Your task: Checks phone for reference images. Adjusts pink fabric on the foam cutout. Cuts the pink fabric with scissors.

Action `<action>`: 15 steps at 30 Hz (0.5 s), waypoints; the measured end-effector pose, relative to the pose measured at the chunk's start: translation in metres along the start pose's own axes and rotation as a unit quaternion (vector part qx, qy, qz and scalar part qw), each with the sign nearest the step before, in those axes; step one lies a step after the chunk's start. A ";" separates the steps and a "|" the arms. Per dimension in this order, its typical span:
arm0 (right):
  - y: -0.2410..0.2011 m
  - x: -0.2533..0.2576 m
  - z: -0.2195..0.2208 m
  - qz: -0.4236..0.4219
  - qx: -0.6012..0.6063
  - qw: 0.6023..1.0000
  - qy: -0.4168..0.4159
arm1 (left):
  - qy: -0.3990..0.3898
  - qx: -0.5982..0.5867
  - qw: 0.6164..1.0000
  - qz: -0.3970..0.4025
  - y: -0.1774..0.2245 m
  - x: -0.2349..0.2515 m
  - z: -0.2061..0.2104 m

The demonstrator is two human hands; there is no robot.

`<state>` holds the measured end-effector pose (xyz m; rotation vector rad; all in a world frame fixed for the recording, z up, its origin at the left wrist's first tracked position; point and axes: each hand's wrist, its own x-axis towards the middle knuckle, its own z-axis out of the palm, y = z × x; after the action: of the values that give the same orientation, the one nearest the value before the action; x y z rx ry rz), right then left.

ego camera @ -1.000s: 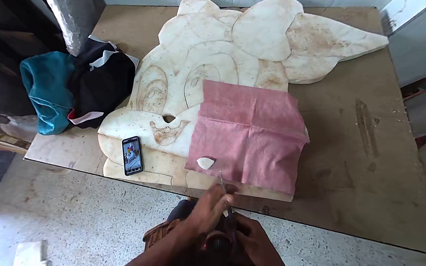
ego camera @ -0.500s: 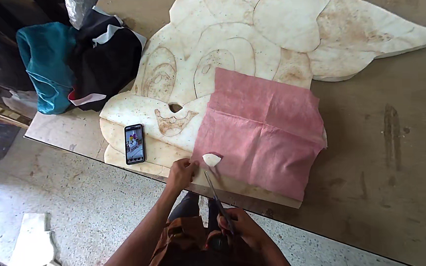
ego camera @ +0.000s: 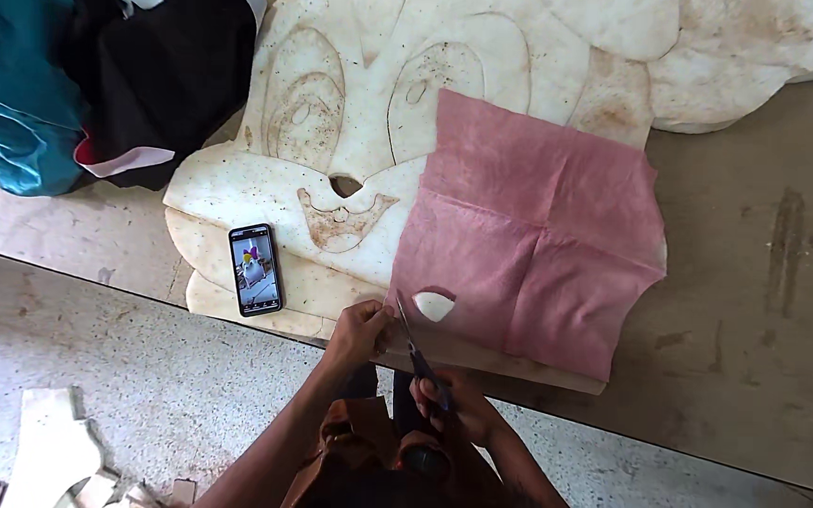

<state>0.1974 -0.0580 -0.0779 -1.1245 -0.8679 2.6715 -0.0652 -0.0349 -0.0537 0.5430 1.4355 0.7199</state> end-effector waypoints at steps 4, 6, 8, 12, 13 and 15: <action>-0.015 0.014 0.009 0.004 0.013 1.000 0.021 | -0.006 -0.007 1.000 -0.011 -0.001 -0.001 -0.003; -0.017 0.015 0.011 0.005 0.019 0.999 0.026 | -0.009 -0.001 1.000 -0.011 0.000 0.000 -0.005; -0.017 0.015 0.013 0.009 0.023 0.999 0.028 | -0.011 0.000 1.000 -0.011 0.000 0.002 -0.009; -0.015 0.014 0.015 0.017 0.009 0.999 0.051 | -0.024 -0.005 1.000 -0.012 -0.002 0.004 -0.012; -0.015 0.013 0.015 0.018 0.006 0.998 0.055 | -0.027 -0.005 1.000 -0.010 -0.002 0.004 -0.012; -0.015 0.012 0.015 0.016 0.008 0.998 0.056 | -0.032 -0.005 0.999 -0.013 0.000 0.005 -0.011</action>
<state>0.1764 -0.0488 -0.0687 -1.2802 -0.8140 2.6063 -0.0766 -0.0323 -0.0583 0.5342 1.3761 0.6815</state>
